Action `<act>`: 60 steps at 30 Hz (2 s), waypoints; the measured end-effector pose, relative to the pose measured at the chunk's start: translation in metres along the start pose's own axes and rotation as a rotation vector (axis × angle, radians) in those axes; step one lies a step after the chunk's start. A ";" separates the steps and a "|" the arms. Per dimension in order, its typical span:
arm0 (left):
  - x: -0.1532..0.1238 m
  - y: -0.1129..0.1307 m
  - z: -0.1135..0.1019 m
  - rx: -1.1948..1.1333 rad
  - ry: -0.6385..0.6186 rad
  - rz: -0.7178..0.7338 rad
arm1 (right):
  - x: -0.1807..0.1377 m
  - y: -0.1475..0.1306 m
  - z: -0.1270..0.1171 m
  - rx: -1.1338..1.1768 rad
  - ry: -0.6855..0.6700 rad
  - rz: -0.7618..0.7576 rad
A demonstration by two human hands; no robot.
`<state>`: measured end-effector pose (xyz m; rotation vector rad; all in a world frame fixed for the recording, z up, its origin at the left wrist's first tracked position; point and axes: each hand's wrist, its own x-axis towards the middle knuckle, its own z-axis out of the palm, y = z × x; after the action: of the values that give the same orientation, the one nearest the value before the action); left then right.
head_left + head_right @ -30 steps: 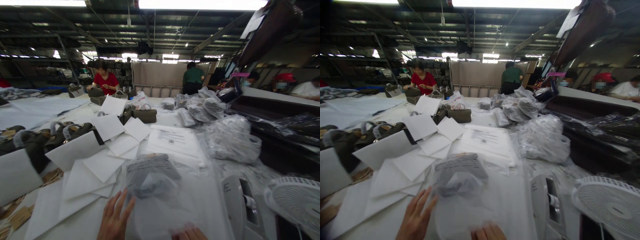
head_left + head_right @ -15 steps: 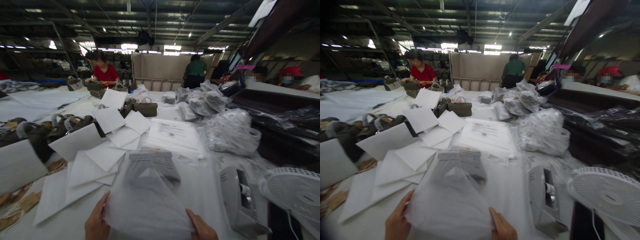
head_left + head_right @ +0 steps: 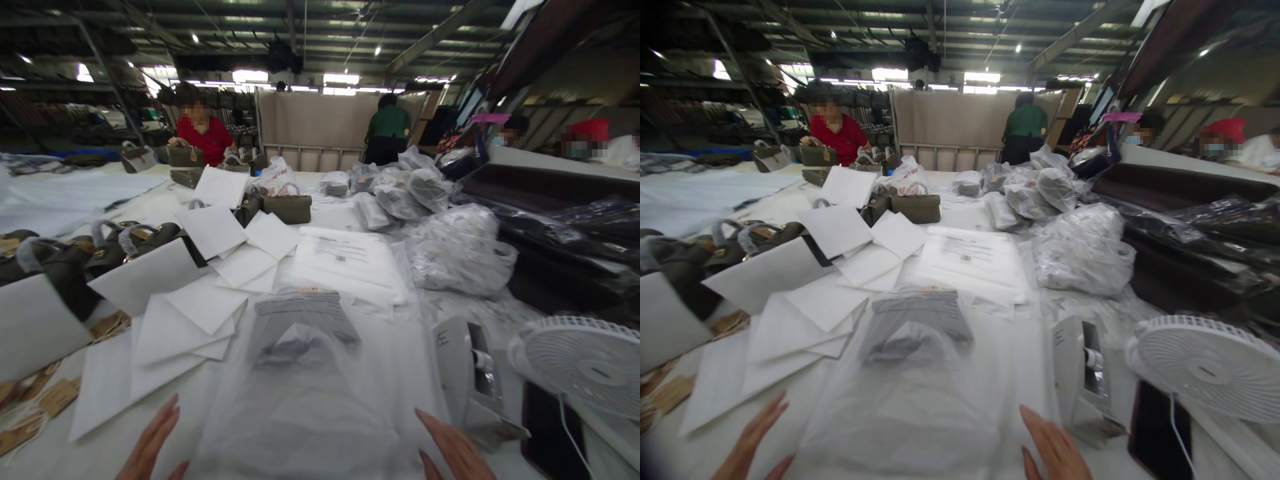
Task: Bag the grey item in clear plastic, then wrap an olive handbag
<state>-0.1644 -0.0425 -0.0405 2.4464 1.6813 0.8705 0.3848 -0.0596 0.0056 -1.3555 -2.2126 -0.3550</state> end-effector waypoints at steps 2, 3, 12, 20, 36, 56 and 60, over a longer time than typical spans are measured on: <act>0.029 -0.009 -0.005 0.086 0.026 0.069 | 0.028 0.018 -0.002 -0.112 -0.053 -0.062; 0.046 -0.012 -0.004 0.126 0.006 0.135 | 0.046 0.025 -0.001 -0.142 -0.096 -0.126; 0.158 0.017 0.013 0.077 -0.374 0.655 | 0.165 0.001 0.023 0.283 -0.539 -0.466; 0.102 0.037 0.004 -0.408 -0.217 0.277 | 0.133 -0.022 0.014 0.772 -0.612 0.053; 0.087 0.049 -0.026 -0.642 -0.335 -0.227 | 0.111 -0.029 0.001 0.965 -0.255 0.543; 0.127 0.070 0.024 -1.110 0.242 -0.806 | 0.152 -0.041 0.047 1.176 -0.080 0.908; 0.111 0.064 0.041 -1.237 0.350 -0.918 | 0.135 -0.046 0.063 1.276 -0.035 1.048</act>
<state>-0.0635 0.0390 -0.0065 0.6679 1.3522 1.4946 0.2767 0.0500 0.0302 -1.3866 -0.9603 1.2122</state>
